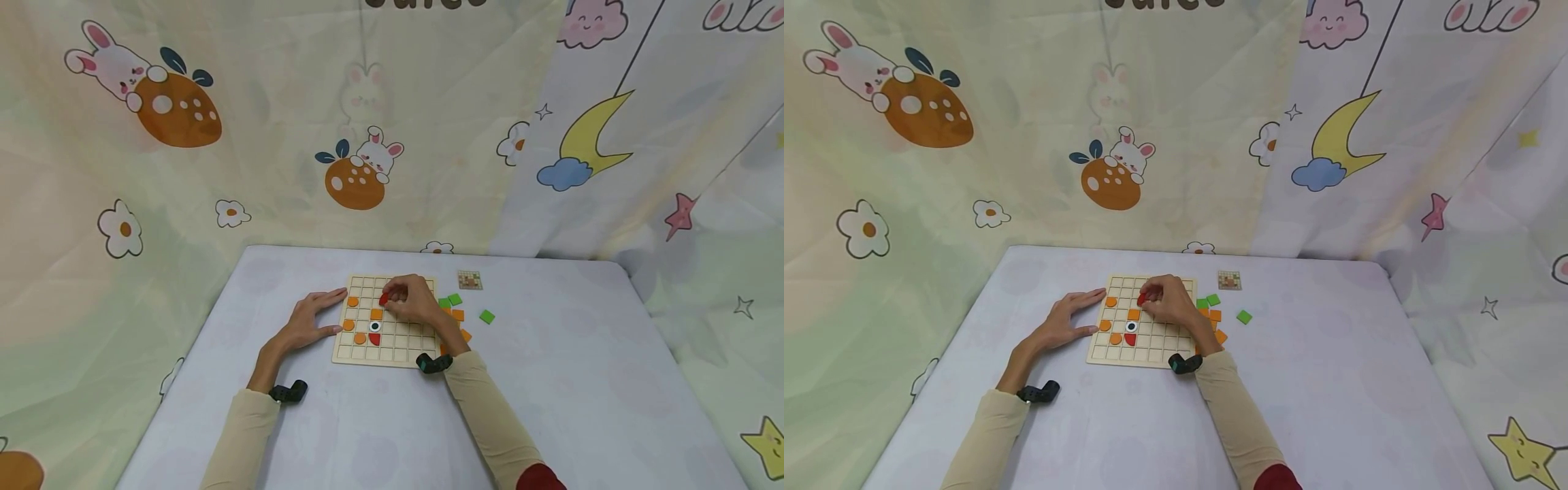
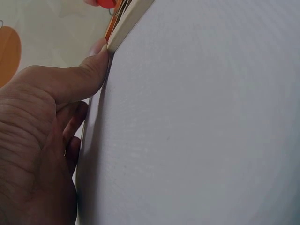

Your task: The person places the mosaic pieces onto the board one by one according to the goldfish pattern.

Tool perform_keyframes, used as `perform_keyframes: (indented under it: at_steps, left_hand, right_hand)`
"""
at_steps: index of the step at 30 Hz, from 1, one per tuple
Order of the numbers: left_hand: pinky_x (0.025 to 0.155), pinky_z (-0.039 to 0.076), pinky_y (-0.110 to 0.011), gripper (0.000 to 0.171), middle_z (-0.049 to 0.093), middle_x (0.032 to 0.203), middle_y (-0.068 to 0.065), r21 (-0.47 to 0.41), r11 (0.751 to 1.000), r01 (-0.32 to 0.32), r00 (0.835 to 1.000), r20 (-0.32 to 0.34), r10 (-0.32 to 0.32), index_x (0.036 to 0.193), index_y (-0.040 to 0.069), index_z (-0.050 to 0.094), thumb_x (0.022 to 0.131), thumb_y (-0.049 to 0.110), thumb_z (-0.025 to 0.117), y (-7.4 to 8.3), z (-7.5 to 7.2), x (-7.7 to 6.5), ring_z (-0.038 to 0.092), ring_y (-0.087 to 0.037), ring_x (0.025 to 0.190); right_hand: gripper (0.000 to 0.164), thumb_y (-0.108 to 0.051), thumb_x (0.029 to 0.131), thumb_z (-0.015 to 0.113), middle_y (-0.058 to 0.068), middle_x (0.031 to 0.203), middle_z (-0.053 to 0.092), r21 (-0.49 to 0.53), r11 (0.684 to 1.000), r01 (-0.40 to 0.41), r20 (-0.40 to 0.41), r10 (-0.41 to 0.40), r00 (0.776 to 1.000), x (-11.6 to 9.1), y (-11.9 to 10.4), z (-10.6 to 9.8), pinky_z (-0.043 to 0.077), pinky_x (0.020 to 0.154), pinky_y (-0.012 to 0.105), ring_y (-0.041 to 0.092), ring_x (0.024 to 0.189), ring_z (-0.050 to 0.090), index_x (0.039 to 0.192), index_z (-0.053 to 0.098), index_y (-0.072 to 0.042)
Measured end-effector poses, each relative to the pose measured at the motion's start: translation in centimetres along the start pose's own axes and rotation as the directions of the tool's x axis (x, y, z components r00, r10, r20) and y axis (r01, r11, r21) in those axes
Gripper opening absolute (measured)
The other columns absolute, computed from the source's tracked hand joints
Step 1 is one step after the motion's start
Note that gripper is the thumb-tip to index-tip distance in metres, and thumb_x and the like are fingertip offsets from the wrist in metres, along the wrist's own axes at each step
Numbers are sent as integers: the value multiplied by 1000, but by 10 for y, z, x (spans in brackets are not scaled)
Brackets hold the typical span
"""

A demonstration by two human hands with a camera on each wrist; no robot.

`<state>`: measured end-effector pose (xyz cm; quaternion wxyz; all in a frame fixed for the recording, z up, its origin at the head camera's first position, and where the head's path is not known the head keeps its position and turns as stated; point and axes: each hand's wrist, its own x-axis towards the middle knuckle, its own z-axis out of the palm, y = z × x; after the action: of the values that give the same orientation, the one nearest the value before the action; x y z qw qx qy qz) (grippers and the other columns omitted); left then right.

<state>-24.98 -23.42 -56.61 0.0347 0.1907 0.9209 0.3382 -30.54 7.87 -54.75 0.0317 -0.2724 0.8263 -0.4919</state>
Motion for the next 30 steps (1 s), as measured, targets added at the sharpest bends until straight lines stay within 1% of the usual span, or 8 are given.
perform_keyframes:
  at_steps: [5, 8, 15, 19, 22, 27, 30]
  left_hand:
    - [125, 25, -68, 83, 44, 176, -5, 2, 1000, 5, 1000, 2, -5, 166, 17, 49, 93, 29, 87, -1, 0, 0, 40, -41, 156]
    - [124, 25, -68, 83, 44, 176, -5, 6, 1000, 2, 1000, 0, -2, 166, 17, 49, 93, 30, 87, -1, 1, 0, 41, -41, 155]
    - [124, 25, -67, 83, 44, 175, -5, 11, 1000, 2, 1000, 3, -2, 166, 17, 49, 94, 30, 87, -1, 0, 0, 41, -40, 155]
    - [124, 26, -68, 83, 45, 175, -6, 8, 1000, 2, 1000, 1, -2, 166, 16, 49, 93, 29, 87, 1, 0, 0, 41, -41, 155]
    - [124, 25, -68, 83, 44, 175, -7, 5, 1000, 3, 1000, 4, -3, 166, 16, 49, 94, 28, 87, 1, 0, -1, 40, -41, 155]
    - [124, 25, -68, 82, 44, 176, -6, 6, 1000, 3, 1000, 2, -3, 166, 16, 49, 94, 28, 87, 1, 0, 0, 40, -41, 155]
    - [124, 25, -69, 82, 44, 175, -6, 4, 1000, 3, 1000, 3, -3, 166, 17, 49, 94, 28, 87, 1, -1, 0, 40, -41, 155]
  right_hand:
    - [21, -3, 87, 88, 11, 94, 81, 22, 1000, 4, -25, -3, 1000, 1, 0, 3, 52, 72, 24, 14, 81, 69, 108, 83, -2]
    - [21, -3, 88, 89, 12, 93, 81, 22, 1000, -1, -29, 2, 1000, 2, 0, 4, 52, 72, 23, 14, 81, 68, 107, 83, -2]
    - [23, -6, 88, 90, 10, 95, 80, -1, 998, -63, -22, 63, 998, 1, -2, 7, 54, 75, 24, 14, 81, 66, 109, 84, -2]
    - [21, -7, 90, 88, 9, 95, 80, -16, 997, -74, -19, 73, 997, 0, -3, 7, 55, 77, 25, 15, 82, 67, 110, 84, -2]
    - [18, -7, 93, 85, 9, 95, 81, -20, 997, -76, -22, 76, 997, 0, -3, 7, 55, 75, 26, 16, 81, 67, 110, 85, -2]
    - [13, -8, 96, 83, 7, 98, 82, -72, 995, -73, -17, 72, 997, 2, -4, 10, 52, 73, 26, 14, 80, 65, 109, 87, -6]
    - [11, -9, 97, 82, 5, 101, 82, -115, 991, -71, -14, 69, 997, 2, -5, 12, 52, 75, 27, 14, 81, 64, 107, 88, -9]
